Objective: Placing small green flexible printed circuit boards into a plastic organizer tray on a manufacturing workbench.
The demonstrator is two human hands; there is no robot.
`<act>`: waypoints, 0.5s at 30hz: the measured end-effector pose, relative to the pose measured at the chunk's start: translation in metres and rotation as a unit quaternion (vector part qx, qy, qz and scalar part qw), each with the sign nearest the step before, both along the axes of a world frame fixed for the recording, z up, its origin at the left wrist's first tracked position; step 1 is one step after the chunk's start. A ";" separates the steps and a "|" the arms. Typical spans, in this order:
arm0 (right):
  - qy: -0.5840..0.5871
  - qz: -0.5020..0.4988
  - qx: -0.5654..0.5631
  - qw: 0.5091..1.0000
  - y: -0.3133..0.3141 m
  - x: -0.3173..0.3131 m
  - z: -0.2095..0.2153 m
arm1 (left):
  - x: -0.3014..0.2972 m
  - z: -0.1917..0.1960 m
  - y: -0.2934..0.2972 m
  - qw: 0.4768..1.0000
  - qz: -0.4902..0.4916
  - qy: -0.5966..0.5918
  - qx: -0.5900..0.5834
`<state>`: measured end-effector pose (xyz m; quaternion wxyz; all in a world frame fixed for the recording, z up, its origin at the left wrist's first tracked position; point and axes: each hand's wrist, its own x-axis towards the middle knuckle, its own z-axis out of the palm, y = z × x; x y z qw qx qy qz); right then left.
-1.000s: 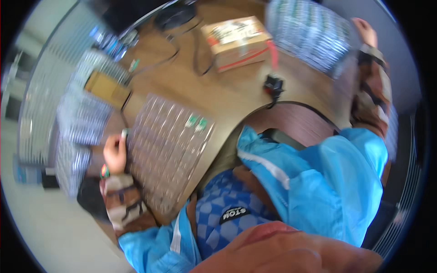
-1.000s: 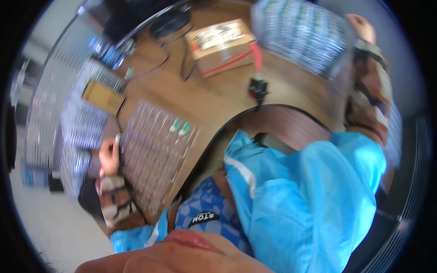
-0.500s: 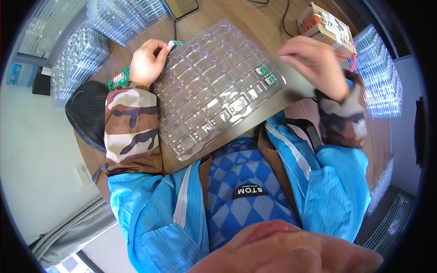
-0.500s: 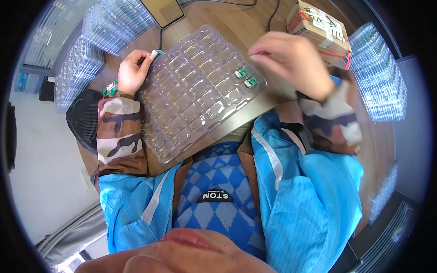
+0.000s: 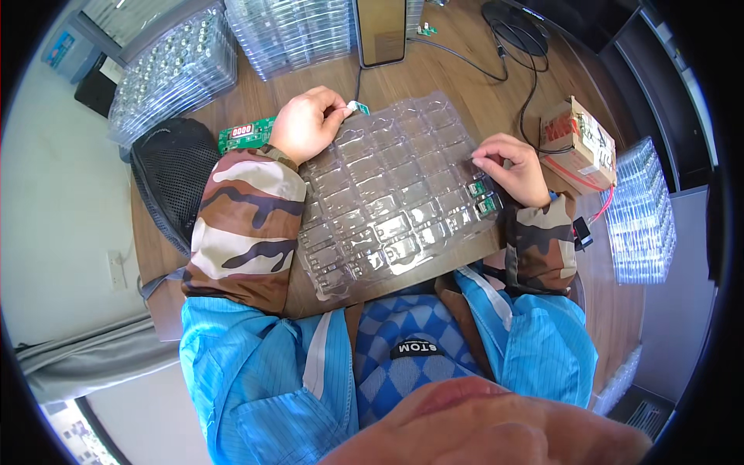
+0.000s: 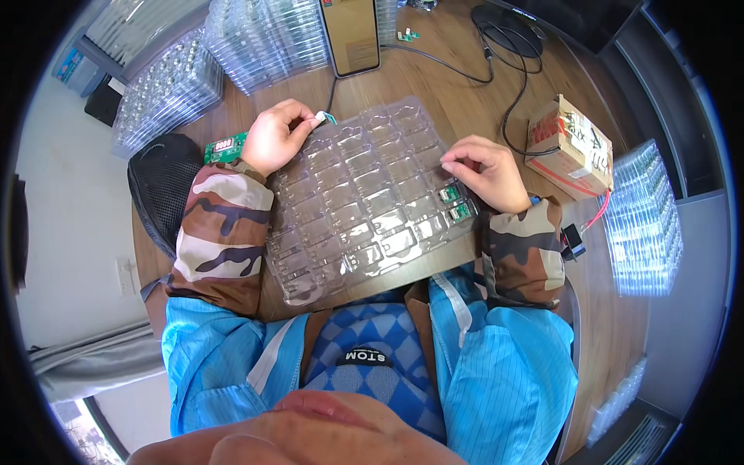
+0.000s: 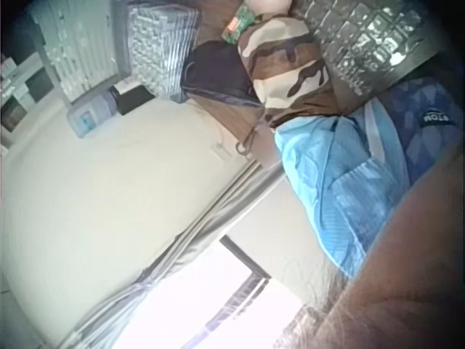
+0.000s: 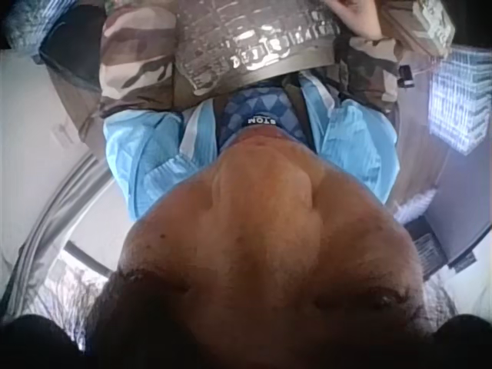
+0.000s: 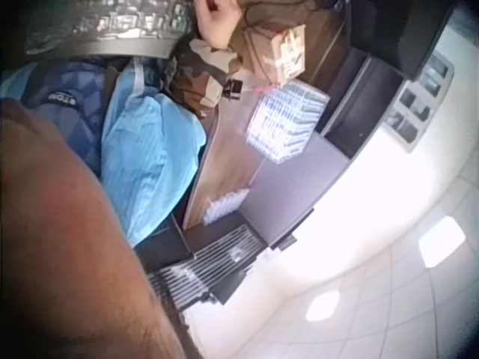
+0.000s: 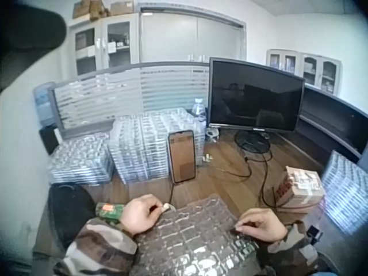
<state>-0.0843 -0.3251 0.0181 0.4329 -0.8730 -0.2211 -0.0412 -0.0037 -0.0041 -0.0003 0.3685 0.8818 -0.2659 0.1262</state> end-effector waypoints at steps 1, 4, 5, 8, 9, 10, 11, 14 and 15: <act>0.012 0.022 0.002 1.000 -0.002 -0.002 0.004 | 0.001 0.000 0.000 1.000 -0.002 -0.003 0.002; -0.004 0.079 -0.051 0.996 -0.003 -0.012 0.008 | 0.001 0.000 0.000 1.000 -0.005 -0.004 0.000; -0.026 0.065 -0.086 0.994 -0.001 -0.017 0.013 | 0.001 0.001 0.000 1.000 -0.007 -0.001 -0.003; -0.075 0.049 -0.185 0.979 0.004 -0.023 0.022 | 0.001 0.002 -0.001 1.000 -0.003 -0.001 0.005; -0.080 0.047 -0.210 0.973 0.006 -0.025 0.025 | 0.001 0.001 -0.001 1.000 -0.003 0.000 0.004; -0.078 0.048 -0.211 0.973 0.007 -0.026 0.025 | 0.001 0.000 -0.001 1.000 -0.004 -0.002 0.002; -0.078 0.047 -0.220 0.971 0.007 -0.026 0.025 | 0.002 -0.001 -0.001 1.000 -0.006 -0.005 0.000; -0.072 0.051 -0.237 0.967 0.009 -0.028 0.028 | 0.002 -0.002 0.001 1.000 -0.007 -0.011 0.000; -0.068 0.052 -0.242 0.966 0.010 -0.027 0.029 | 0.003 -0.002 0.001 1.000 -0.009 -0.013 -0.002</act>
